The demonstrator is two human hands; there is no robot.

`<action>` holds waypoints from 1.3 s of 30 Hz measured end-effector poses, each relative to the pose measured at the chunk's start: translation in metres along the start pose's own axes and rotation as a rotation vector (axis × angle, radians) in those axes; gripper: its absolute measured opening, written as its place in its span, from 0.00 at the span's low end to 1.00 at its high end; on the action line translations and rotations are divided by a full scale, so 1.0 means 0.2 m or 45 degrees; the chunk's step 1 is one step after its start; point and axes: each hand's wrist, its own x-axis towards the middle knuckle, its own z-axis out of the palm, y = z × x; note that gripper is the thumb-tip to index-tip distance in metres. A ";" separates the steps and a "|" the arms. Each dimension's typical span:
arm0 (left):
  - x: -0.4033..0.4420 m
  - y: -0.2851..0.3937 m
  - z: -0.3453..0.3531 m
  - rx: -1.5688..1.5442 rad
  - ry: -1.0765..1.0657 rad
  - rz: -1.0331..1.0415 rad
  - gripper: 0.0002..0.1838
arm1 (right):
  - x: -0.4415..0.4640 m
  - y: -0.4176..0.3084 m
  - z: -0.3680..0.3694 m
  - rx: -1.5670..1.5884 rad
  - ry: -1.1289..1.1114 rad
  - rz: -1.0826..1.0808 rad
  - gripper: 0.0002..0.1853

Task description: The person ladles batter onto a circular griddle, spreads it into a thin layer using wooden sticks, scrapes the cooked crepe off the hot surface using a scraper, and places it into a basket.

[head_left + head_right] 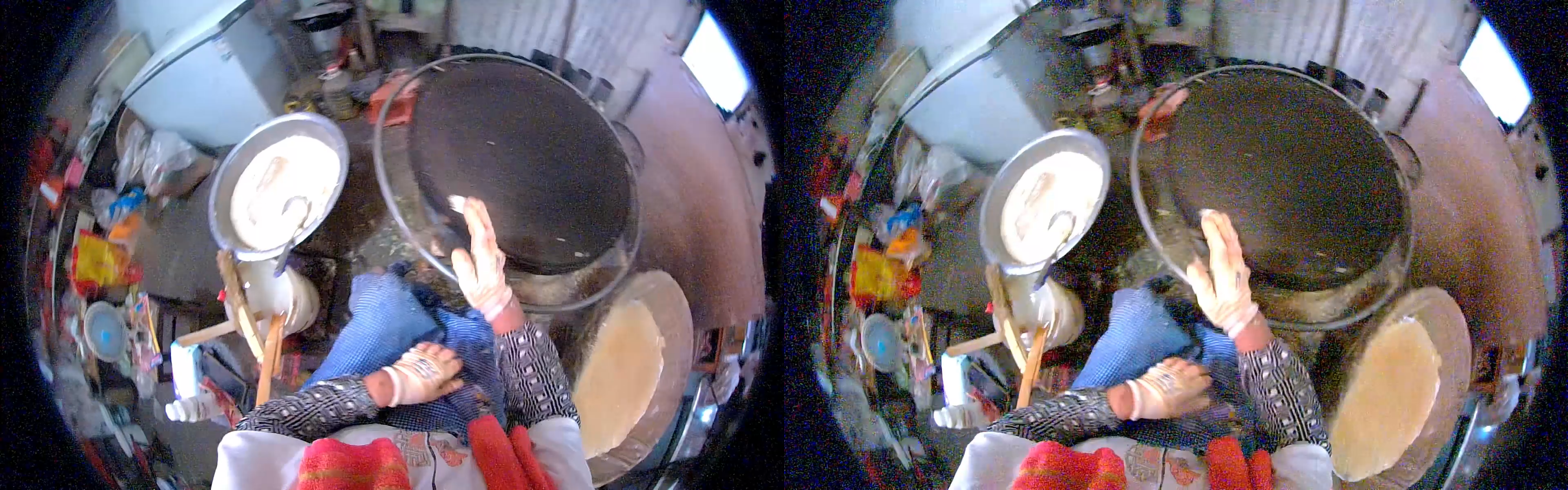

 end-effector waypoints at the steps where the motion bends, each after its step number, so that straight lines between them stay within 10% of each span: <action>1: -0.13 -0.08 -0.02 -0.006 0.139 -0.042 0.21 | 0.05 0.03 0.10 -0.030 -0.017 0.043 0.31; 6: -0.73 -0.22 -0.20 -0.110 0.788 -0.210 0.14 | 0.14 -0.09 0.40 0.113 0.022 0.179 0.23; 16: -1.48 -0.11 0.10 -0.262 1.606 -0.496 0.12 | -0.39 -0.60 1.20 0.201 -0.792 0.158 0.09; 21: -2.05 0.01 0.37 0.503 2.115 -1.588 0.28 | -0.36 -0.78 1.32 0.278 -0.801 0.227 0.10; 23: -2.24 -0.02 0.59 0.068 2.519 -1.858 0.39 | -0.32 -0.84 1.38 0.354 -0.769 0.202 0.10; 28: -2.36 -0.39 0.91 -0.219 2.647 -1.470 0.59 | -0.21 -1.16 1.52 0.476 -0.818 0.059 0.10; 33: -2.30 -0.69 0.93 -1.014 3.119 -1.084 0.55 | -0.24 -1.37 1.62 0.533 -0.899 -0.151 0.10; 39: -2.29 -0.66 0.93 -0.595 3.028 -1.462 0.48 | -0.25 -1.55 1.63 0.538 -0.997 -0.315 0.13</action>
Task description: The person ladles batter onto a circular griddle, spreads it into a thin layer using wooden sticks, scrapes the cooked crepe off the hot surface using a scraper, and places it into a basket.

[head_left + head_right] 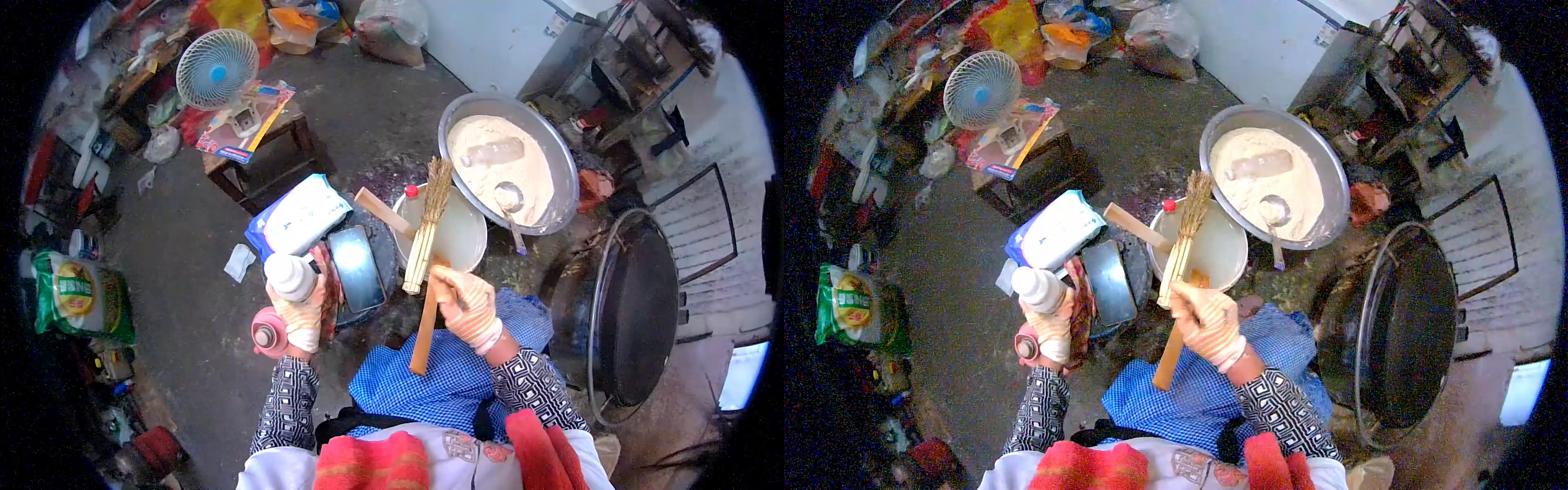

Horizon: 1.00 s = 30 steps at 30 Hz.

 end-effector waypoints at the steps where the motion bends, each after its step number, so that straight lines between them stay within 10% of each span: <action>1: -0.01 0.06 0.01 0.056 0.023 0.034 0.47 | 0.02 -0.03 0.02 -0.137 -0.078 -0.056 0.16; 8: -0.16 0.36 -0.17 0.590 -0.316 0.880 0.42 | 0.18 -0.59 0.08 -0.119 -0.357 -0.263 0.49; 13: -0.29 0.48 -0.08 0.478 -0.535 0.795 0.39 | 0.14 -0.67 0.05 -0.696 -0.406 -0.184 0.26; 19: -0.39 0.58 0.01 0.164 -0.997 0.465 0.47 | 0.19 -0.55 -0.23 -0.489 -0.125 -0.837 0.17; 25: -0.37 0.81 0.06 -0.102 -1.128 0.420 0.42 | -0.01 -0.37 -0.49 0.563 0.526 0.632 0.20; 30: -0.27 1.11 0.16 -0.485 -1.239 0.777 0.35 | -0.36 0.08 -0.45 0.963 0.826 1.064 0.31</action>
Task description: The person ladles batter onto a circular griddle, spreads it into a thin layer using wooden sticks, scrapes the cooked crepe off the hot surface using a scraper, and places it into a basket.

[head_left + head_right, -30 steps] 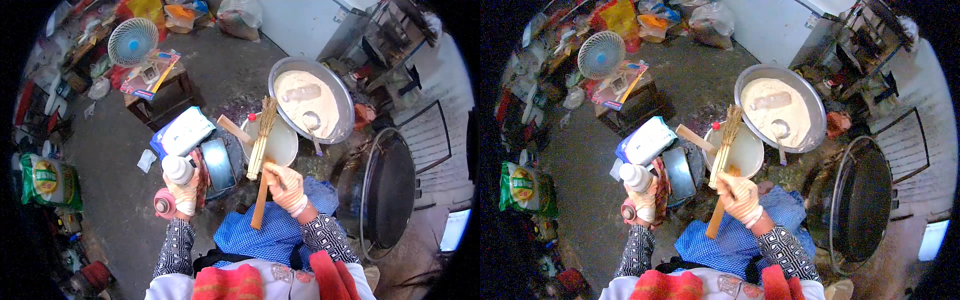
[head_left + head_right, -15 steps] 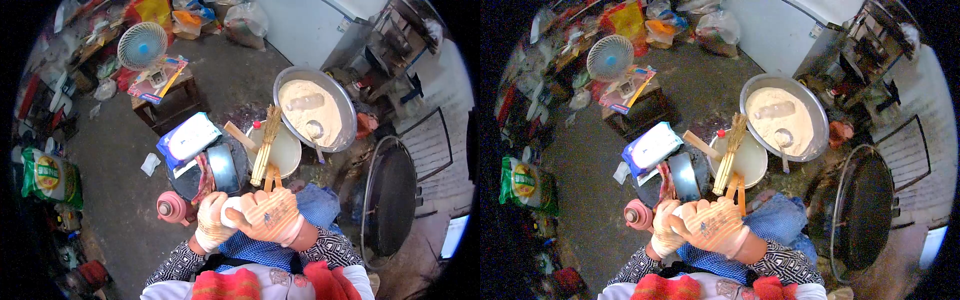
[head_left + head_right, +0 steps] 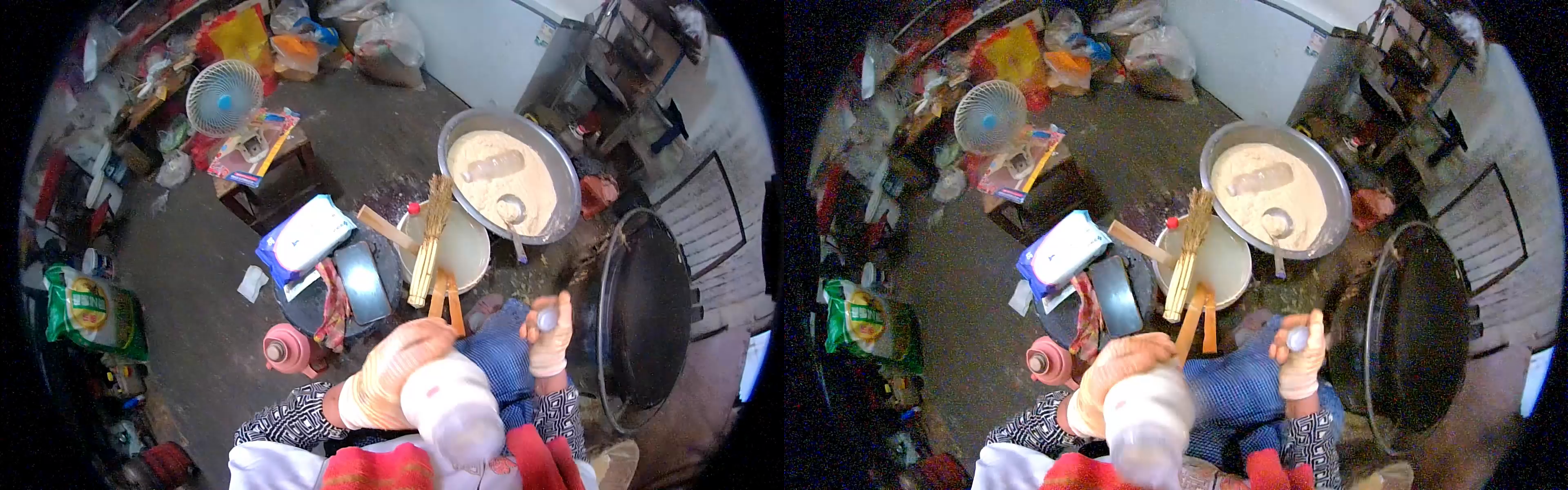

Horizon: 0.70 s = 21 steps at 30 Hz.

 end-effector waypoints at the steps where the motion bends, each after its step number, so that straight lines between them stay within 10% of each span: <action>1: 0.02 0.01 0.00 -0.109 -0.074 -0.029 0.32 | 0.02 0.09 -0.07 0.078 0.025 0.089 0.30; 12: 0.42 0.24 0.02 0.178 -0.240 0.623 0.14 | 0.09 0.54 -0.19 -0.434 -0.189 0.267 0.28; 21: 0.66 0.50 0.05 0.542 -0.037 0.961 0.19 | 0.17 0.64 -0.25 -0.383 -0.217 0.362 0.27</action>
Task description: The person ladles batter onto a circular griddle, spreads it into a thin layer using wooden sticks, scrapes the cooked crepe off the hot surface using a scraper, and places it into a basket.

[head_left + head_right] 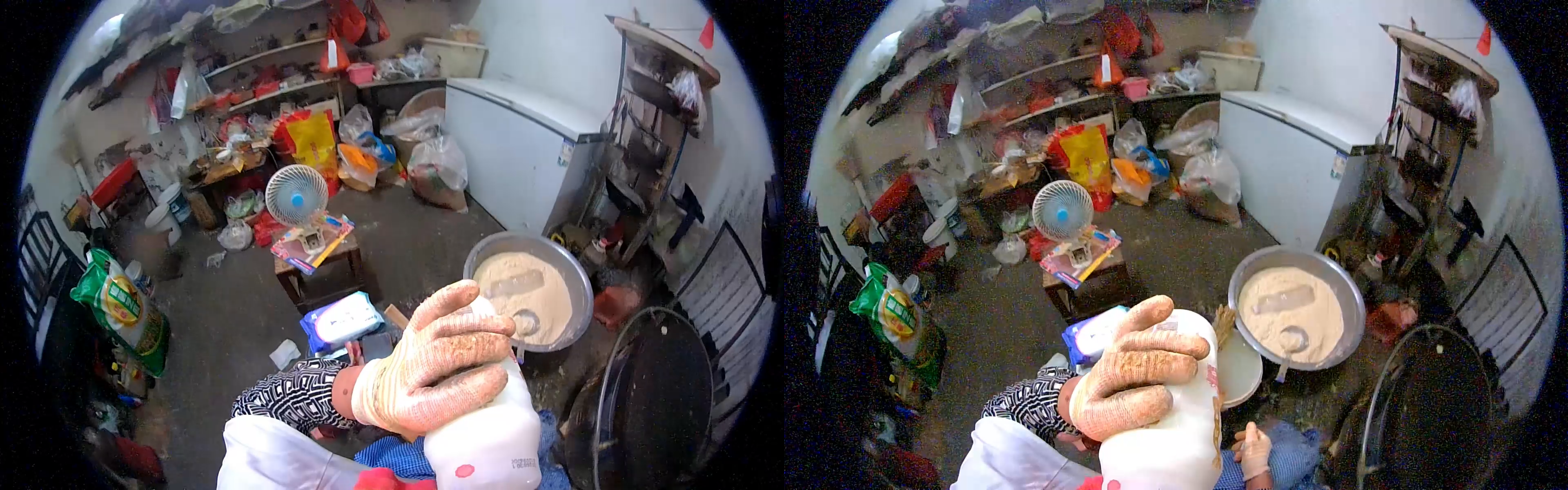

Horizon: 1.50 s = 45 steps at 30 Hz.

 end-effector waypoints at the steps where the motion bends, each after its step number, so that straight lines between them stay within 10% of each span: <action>1: 0.03 0.01 0.00 0.032 0.015 0.026 0.19 | 0.02 0.03 -0.02 0.026 -0.011 0.006 0.27; 45: 0.26 0.34 -0.22 0.241 0.113 0.341 0.23 | -0.02 0.15 -0.07 0.233 -0.019 -0.049 0.27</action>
